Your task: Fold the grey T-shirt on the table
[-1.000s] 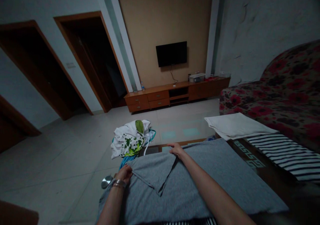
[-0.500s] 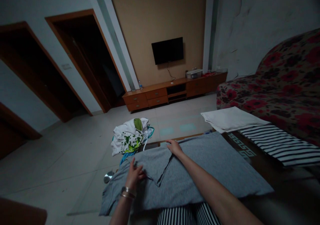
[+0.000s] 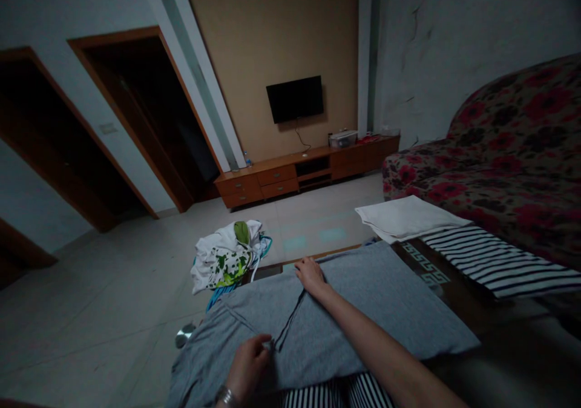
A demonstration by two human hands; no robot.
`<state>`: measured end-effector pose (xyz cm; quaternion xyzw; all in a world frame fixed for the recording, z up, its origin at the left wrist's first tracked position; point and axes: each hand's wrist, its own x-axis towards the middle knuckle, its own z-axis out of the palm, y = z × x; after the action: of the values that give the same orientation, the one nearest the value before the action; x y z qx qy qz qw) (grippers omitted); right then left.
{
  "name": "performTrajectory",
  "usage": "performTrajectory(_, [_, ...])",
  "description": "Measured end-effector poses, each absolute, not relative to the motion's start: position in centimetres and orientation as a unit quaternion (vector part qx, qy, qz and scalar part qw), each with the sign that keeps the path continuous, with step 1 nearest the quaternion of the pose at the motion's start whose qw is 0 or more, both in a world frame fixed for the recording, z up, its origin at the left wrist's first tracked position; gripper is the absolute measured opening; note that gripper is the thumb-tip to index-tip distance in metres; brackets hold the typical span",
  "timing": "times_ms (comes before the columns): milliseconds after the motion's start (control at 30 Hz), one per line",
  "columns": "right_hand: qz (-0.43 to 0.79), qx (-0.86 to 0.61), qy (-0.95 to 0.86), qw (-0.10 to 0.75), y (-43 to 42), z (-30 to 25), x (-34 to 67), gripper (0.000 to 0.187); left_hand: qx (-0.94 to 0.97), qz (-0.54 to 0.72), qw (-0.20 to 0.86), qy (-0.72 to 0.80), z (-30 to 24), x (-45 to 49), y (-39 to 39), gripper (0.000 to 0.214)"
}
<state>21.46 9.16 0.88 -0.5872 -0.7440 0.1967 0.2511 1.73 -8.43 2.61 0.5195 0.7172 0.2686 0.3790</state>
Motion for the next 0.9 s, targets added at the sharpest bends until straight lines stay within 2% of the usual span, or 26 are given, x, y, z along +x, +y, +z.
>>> performTrajectory(133, [0.111,-0.579,-0.761,0.272,7.4,0.9,20.3,0.028,0.696,0.193,0.110,0.683,4.5,3.1,-4.2,0.041])
performTrajectory(233, [0.086,-0.578,-0.771,0.254,6.8,-0.3,20.1,0.038,0.716,0.102,0.003,0.690,3.5,4.8,-0.8,0.049])
performTrajectory(367, [0.113,-0.567,-0.781,0.237,8.0,-1.8,21.3,0.044,0.723,-0.002,-0.001,0.691,0.3,5.7,0.9,0.052])
performTrajectory(500, [0.135,-0.511,-0.804,0.271,8.9,-1.6,23.1,0.040,0.721,-0.018,-0.010,0.692,-1.1,5.3,0.8,0.054])
performTrajectory(633, [0.104,-0.524,-0.776,0.336,7.9,-1.0,24.9,0.031,0.722,0.030,-0.019,0.691,-0.7,5.7,1.4,0.049])
performTrajectory(900, [0.069,-0.578,-0.770,0.260,8.1,-1.4,27.4,0.032,0.754,0.159,-0.008,0.638,1.7,9.2,9.2,0.043])
